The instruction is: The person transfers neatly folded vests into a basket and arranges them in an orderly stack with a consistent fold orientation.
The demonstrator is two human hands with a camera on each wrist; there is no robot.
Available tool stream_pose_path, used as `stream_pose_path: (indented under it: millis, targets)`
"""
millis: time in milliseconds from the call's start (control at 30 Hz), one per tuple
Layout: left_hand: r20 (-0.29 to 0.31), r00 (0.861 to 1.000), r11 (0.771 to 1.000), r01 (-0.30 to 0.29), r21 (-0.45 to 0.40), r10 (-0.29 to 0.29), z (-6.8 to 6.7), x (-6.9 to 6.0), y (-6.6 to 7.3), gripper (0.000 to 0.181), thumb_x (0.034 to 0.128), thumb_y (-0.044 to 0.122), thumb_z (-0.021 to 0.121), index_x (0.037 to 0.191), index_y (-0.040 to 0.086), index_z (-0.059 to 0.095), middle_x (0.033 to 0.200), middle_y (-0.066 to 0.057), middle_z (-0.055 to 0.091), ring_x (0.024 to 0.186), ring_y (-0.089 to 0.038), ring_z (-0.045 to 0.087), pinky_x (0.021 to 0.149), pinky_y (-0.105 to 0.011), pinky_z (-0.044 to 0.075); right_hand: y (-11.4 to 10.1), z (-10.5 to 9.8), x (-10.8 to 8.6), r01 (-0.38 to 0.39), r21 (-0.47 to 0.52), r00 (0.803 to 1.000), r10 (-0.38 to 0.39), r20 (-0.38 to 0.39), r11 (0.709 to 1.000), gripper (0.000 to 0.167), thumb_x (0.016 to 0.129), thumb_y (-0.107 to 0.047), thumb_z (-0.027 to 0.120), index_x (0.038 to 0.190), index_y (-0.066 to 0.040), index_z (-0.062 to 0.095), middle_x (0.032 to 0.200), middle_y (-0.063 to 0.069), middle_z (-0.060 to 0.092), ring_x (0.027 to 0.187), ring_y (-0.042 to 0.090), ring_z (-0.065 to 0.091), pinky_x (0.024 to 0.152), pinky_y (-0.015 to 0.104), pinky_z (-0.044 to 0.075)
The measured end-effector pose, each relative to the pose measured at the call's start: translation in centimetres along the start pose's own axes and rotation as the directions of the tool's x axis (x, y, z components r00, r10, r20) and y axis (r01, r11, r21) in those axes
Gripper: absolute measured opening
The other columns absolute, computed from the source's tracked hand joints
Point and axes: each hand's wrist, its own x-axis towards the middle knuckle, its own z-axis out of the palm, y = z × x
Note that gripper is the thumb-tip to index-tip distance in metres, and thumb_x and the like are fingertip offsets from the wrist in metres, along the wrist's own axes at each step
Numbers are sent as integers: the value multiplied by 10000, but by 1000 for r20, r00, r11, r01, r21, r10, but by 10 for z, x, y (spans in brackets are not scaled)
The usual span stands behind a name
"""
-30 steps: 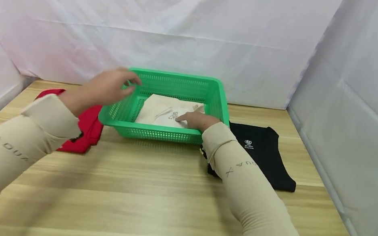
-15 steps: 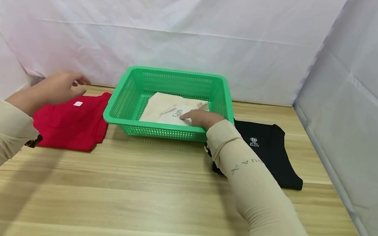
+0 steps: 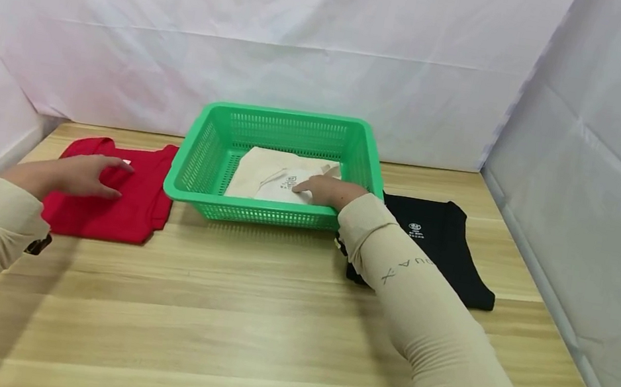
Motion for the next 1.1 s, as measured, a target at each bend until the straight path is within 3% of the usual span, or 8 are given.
stream_pose_path:
  millis: [133,367,633,767,867,967,1100]
  targets:
    - [30,1000,1000,-3,8,3,2,-1,-2,667,878,177,744,1433,-38,442,1369,-369,454,1245,-543,415,1027,-692,386,0,0,-3,9,54,1000,-9,9,999,466,1091,-92,317,1556,-98,339,1637,245,195,1534,402,145,1250,516,165]
    - [48,999,1000,-1,23,0,-4,-6,-4,687,841,240,793,1388,-39,485,1322,-341,470,1174,-499,435,940,-621,479,-4,-4,-7,19,84,1000,-20,10,996,463,1102,-129,308,1563,-98,323,1644,244,169,1538,399,131,1253,515,158]
    - [41,999,997,-35,75,32,-4,-14,-1,670,760,237,864,1273,-56,549,1229,-327,527,1144,-513,477,931,-629,475,-6,-2,-4,-51,168,999,48,23,984,503,1106,-254,338,1585,-116,269,1663,213,128,1552,369,96,1259,504,140]
    - [39,998,995,-48,89,45,1,-19,5,639,754,250,870,1232,-45,565,1154,-283,565,1096,-481,511,899,-604,497,-6,-3,-3,-82,143,997,79,28,986,508,1106,-253,328,1587,-106,253,1663,219,117,1552,371,92,1261,498,133]
    - [45,998,994,-46,102,42,7,-24,7,663,734,284,884,1228,-26,568,1126,-260,574,1072,-461,524,870,-588,517,-6,-2,-3,-133,198,991,128,36,971,588,1098,-342,337,1597,-72,184,1673,196,93,1557,357,69,1260,503,128]
    - [42,999,992,-36,121,31,12,-30,7,697,717,306,895,1241,-14,566,1113,-250,578,1057,-448,536,844,-583,533,-7,-1,-3,-167,302,986,163,39,938,724,1072,-466,360,1602,-44,104,1686,156,69,1565,333,43,1261,503,127]
    - [40,999,992,-21,122,16,19,-38,8,735,720,329,891,1271,-11,543,1115,-266,562,1035,-442,547,802,-562,555,-8,-1,-1,-154,299,988,153,27,942,724,1071,-465,367,1600,-41,114,1684,157,81,1564,333,51,1262,496,129]
